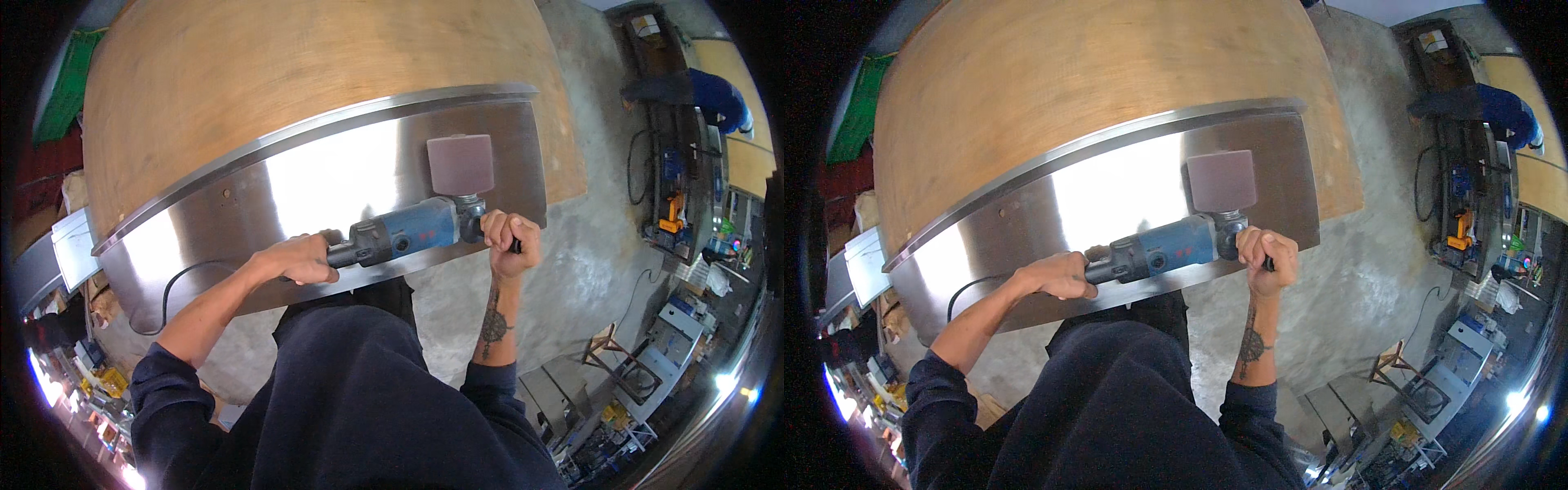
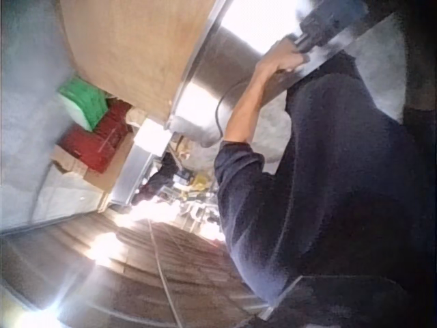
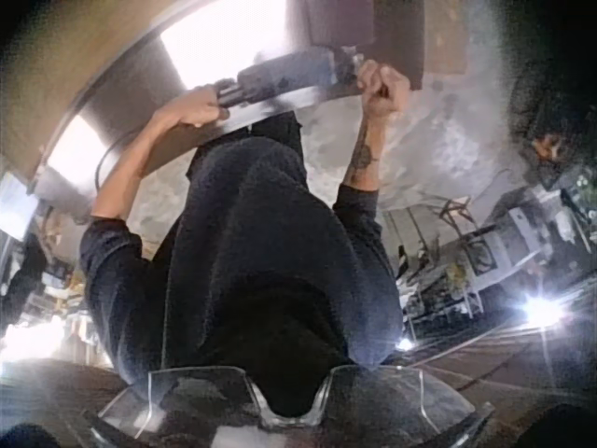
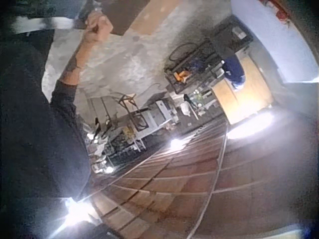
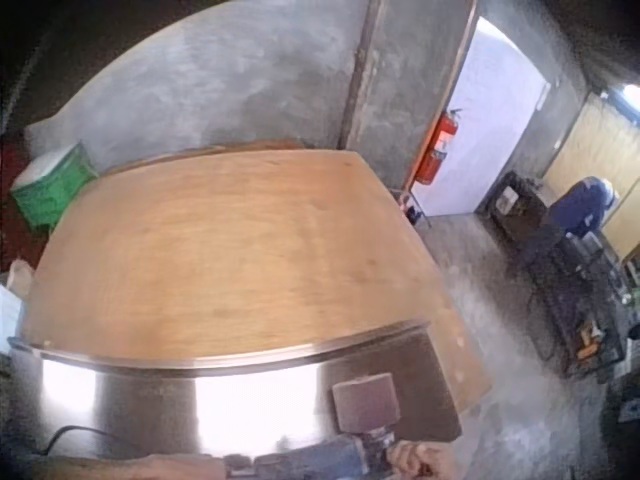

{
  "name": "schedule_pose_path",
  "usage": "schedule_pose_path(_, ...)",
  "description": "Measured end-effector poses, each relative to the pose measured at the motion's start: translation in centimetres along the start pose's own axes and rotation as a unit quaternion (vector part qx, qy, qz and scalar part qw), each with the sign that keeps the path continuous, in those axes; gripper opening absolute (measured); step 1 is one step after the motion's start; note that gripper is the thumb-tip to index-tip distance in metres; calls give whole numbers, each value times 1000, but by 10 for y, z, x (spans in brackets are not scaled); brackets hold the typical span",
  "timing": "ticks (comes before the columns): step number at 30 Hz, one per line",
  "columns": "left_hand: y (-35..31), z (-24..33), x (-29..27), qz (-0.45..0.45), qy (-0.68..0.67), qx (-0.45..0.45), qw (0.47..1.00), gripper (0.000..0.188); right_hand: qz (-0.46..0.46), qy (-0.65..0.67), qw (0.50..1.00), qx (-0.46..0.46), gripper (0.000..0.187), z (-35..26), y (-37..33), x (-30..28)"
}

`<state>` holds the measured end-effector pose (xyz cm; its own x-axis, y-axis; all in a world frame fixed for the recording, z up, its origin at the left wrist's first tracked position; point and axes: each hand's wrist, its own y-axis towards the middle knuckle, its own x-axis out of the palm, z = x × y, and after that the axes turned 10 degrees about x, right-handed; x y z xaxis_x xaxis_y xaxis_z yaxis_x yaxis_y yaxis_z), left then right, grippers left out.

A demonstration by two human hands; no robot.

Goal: The person uses a handheld electric polisher with a buffing pad to smooth and polish the surface of a large curved stainless steel sheet resting on a wooden workbench. The person moves the tool steadily across the metal surface, covering different areas to achieve a uniform finish.

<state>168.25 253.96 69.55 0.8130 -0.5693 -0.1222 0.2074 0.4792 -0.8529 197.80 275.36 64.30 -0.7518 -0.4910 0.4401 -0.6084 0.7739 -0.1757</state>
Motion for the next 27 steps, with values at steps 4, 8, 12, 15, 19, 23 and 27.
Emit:
schedule_pose_path(4,-10,-16,5,15,-12,24,1000,77,4,11,1000,-11,44,15,-9,9)
schedule_pose_path(8,-17,-14,1,-12,8,29,999,73,-15,19,1000,-16,44,18,-14,12)
schedule_pose_path(12,-24,-4,6,-2,-1,65,998,87,-7,32,999,-10,45,8,-19,8)
schedule_pose_path(15,-29,28,15,-5,-4,42,999,72,-6,39,999,-12,46,-8,-27,-8)
schedule_pose_path(19,-23,43,31,-1,1,3,1000,75,4,55,998,-13,45,-29,-38,-22)
schedule_pose_path(23,-22,50,45,0,-10,16,1000,68,16,50,999,5,44,-45,-48,-32)
schedule_pose_path(27,-29,62,56,12,-7,4,1000,29,8,47,999,2,44,-54,-54,-40)
